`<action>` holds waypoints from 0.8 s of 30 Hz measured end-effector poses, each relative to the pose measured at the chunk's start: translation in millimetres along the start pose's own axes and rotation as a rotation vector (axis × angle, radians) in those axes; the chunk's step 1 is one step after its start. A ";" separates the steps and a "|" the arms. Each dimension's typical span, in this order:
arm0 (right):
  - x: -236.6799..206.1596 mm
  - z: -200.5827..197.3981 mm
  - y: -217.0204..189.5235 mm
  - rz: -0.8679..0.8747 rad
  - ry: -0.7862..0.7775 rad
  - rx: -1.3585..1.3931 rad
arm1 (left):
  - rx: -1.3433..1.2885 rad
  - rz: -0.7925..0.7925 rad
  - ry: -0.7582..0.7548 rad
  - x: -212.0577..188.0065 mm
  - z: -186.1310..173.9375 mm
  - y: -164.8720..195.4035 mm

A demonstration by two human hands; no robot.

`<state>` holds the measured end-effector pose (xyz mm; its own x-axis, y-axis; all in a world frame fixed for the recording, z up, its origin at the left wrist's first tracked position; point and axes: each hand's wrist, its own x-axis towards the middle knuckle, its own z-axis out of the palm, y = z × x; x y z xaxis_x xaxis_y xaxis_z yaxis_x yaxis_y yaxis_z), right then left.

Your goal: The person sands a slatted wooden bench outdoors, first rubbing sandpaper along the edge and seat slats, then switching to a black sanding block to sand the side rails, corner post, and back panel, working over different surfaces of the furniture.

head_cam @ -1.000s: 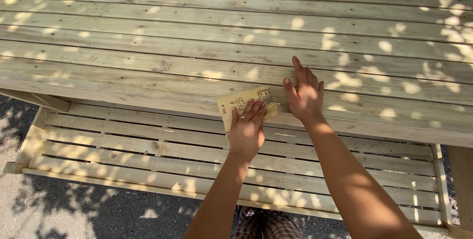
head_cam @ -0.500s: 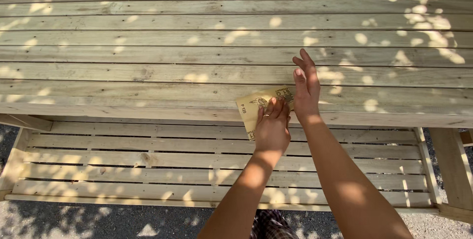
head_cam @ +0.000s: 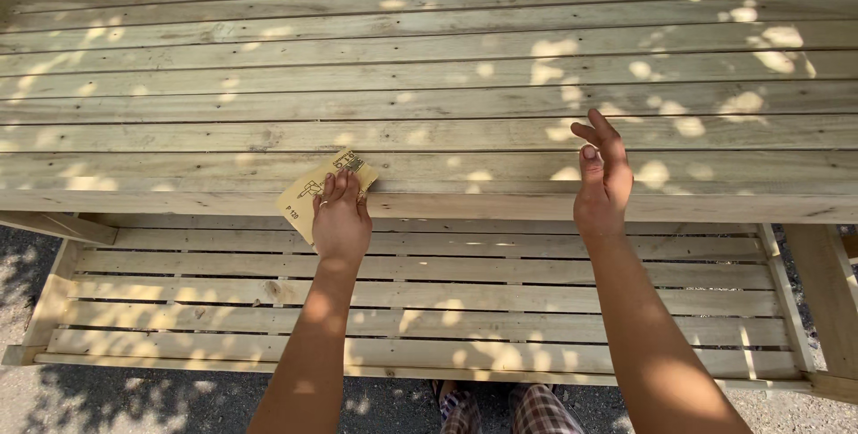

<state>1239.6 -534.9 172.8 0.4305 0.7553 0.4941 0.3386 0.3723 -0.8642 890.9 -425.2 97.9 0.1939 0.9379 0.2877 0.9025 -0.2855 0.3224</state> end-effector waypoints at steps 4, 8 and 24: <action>-1.5 -25.5 -9.5 0.018 -0.019 -0.189 | -0.071 0.122 0.015 -17.2 51.7 102.0; 14.7 -62.6 -9.7 -0.094 -0.099 -0.258 | -0.277 0.235 -0.035 -40.7 85.9 255.7; 59.3 -140.9 39.5 -0.062 -0.165 -0.032 | -0.031 -0.138 0.208 -45.3 51.5 174.7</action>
<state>1396.4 -551.3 181.4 0.2658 0.8107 0.5216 0.3878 0.4055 -0.8278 1059.5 -507.4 94.8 -0.0164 0.9087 0.4172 0.9020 -0.1666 0.3982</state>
